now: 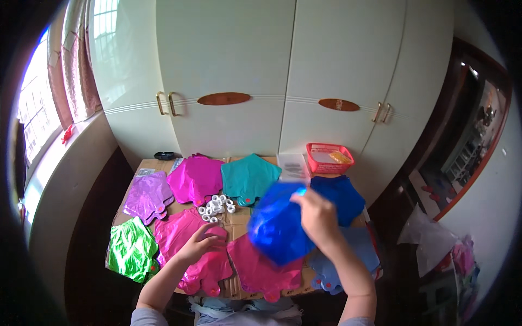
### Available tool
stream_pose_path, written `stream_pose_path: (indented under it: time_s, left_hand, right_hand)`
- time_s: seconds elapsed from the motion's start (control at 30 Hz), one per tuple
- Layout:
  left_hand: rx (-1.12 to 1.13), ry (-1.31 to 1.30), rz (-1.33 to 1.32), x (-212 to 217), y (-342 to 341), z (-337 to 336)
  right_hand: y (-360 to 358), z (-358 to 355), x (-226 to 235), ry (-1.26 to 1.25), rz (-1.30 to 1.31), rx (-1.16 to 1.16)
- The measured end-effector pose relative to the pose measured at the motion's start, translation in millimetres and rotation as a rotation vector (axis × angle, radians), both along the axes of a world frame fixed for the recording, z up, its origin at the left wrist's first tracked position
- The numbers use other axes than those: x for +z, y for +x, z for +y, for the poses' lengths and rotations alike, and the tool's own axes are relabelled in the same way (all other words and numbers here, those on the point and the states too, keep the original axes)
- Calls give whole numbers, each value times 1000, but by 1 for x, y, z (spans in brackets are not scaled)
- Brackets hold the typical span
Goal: Folding colorful sheets and placing them into plastic packaging bags.
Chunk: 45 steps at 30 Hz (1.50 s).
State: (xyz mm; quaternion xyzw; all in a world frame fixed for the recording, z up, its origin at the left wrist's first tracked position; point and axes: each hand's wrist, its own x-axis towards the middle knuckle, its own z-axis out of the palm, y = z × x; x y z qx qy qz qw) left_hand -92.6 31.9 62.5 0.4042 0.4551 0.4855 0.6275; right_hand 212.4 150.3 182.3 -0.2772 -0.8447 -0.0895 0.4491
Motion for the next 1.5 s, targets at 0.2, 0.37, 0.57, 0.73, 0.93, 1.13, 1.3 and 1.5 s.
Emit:
stream_pose_path:
  time_s: [0.2, 0.37, 0.57, 0.73, 0.93, 1.13, 1.3, 1.5]
  left_hand:
    - [99, 67, 72, 8, -26, -13]
    - [138, 126, 90, 9, -40, 7]
    - [178, 146, 175, -2, -58, 31]
    - [164, 197, 306, -17, -61, 80]
    - [229, 336, 639, -30, -63, 126]
    - [208, 414, 866, -26, -53, 153]
    - [222, 408, 914, -33, -60, 158]
    - [208, 428, 983, -37, -60, 168]
  right_hand:
    - [-73, 72, 43, 531, -160, -35]
    - [-139, 145, -79, 233, -457, 97]
    - [-182, 141, -173, -230, -566, 109]
    - [-188, 146, -188, -138, -478, 67]
    - [-193, 148, -181, 109, -560, -84]
    - [-194, 145, -199, -36, -522, 1]
    - [-197, 139, -187, -223, -516, 112]
    - [-196, 155, -192, -424, -469, 12]
